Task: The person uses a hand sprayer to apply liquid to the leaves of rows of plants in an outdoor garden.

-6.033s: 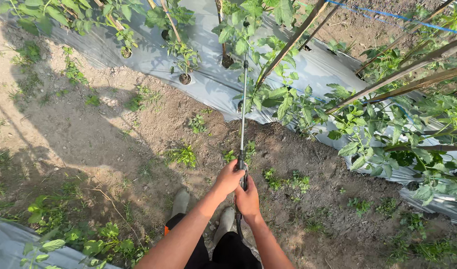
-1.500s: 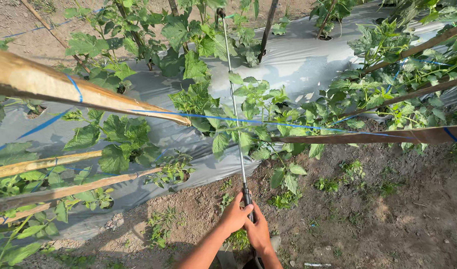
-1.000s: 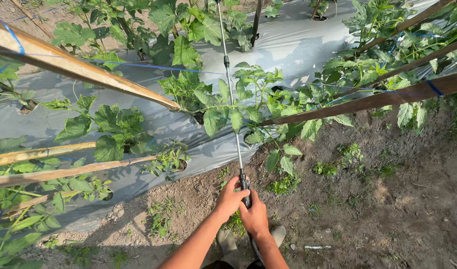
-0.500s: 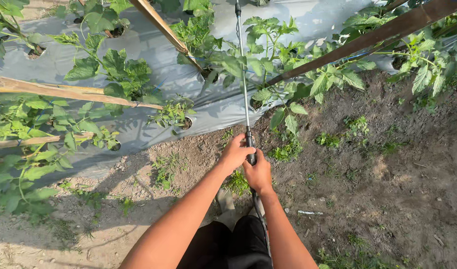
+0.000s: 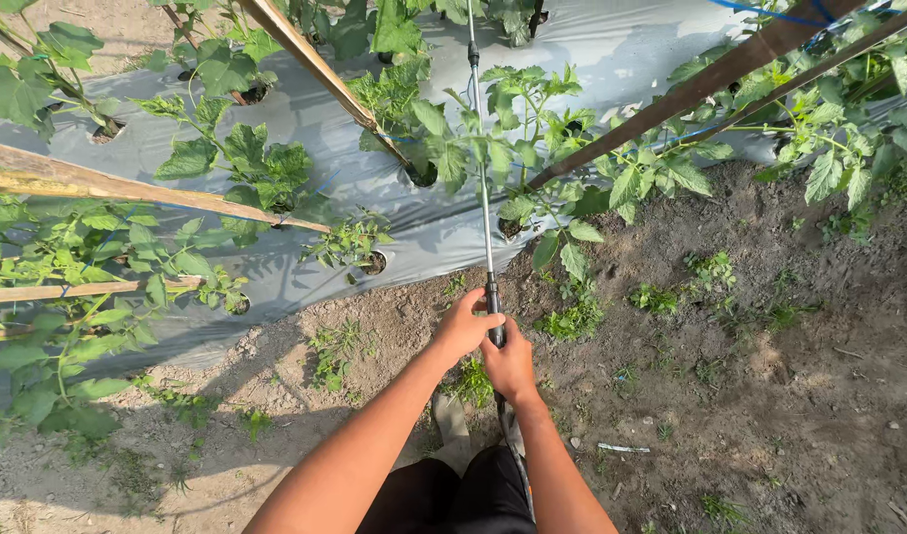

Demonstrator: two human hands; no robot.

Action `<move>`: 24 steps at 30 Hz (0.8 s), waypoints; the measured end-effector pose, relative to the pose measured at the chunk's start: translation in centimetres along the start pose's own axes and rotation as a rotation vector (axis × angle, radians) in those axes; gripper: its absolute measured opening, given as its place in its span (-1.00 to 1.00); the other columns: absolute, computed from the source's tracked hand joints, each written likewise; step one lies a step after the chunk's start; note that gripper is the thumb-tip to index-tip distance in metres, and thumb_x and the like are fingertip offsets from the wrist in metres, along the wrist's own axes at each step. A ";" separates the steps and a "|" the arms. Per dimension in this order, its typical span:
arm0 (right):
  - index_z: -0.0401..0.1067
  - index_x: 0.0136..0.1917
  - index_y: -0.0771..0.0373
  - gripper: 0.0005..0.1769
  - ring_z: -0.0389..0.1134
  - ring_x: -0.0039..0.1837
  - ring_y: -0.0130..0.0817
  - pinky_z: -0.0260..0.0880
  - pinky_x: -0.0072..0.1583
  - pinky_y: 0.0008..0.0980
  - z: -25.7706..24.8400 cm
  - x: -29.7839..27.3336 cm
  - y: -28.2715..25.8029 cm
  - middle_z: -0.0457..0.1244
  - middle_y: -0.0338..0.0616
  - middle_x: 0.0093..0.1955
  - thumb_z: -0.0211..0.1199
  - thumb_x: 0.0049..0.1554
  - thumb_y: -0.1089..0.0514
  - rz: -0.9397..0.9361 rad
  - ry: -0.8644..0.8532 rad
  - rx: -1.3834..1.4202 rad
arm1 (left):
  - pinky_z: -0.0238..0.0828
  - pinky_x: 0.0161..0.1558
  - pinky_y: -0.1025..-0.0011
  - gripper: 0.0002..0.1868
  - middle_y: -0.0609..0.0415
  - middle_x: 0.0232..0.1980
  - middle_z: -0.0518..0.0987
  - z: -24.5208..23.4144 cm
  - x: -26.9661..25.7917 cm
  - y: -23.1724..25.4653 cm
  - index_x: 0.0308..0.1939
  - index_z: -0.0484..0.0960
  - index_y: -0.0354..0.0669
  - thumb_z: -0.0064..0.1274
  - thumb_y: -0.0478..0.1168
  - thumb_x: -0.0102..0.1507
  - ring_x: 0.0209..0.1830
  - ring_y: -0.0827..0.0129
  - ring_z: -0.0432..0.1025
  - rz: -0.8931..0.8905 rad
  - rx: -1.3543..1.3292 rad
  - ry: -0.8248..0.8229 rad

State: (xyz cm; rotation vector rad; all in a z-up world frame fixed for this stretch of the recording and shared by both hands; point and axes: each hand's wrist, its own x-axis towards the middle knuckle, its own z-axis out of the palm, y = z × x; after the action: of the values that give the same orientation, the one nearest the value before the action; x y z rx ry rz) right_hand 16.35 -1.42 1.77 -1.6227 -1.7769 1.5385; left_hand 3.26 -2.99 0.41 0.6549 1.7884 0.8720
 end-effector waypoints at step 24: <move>0.44 0.27 0.24 -0.38 0.48 -0.11 -0.13 0.44 0.01 -0.20 -3.9 -3.7 3.5 0.42 0.10 -0.12 0.32 -0.04 0.00 0.011 -0.060 -0.102 | 0.56 -0.23 0.28 -0.32 -0.07 -0.12 0.66 3.4 -0.5 -2.4 0.32 0.37 -0.31 0.25 -0.27 0.15 -0.27 0.23 0.62 -0.263 -0.139 -0.206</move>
State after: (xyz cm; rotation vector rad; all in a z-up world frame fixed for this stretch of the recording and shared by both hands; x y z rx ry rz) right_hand 22.46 -3.26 2.03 -1.6515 -1.9097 1.5396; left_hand 6.49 -3.88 -2.08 0.3930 1.5707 0.7152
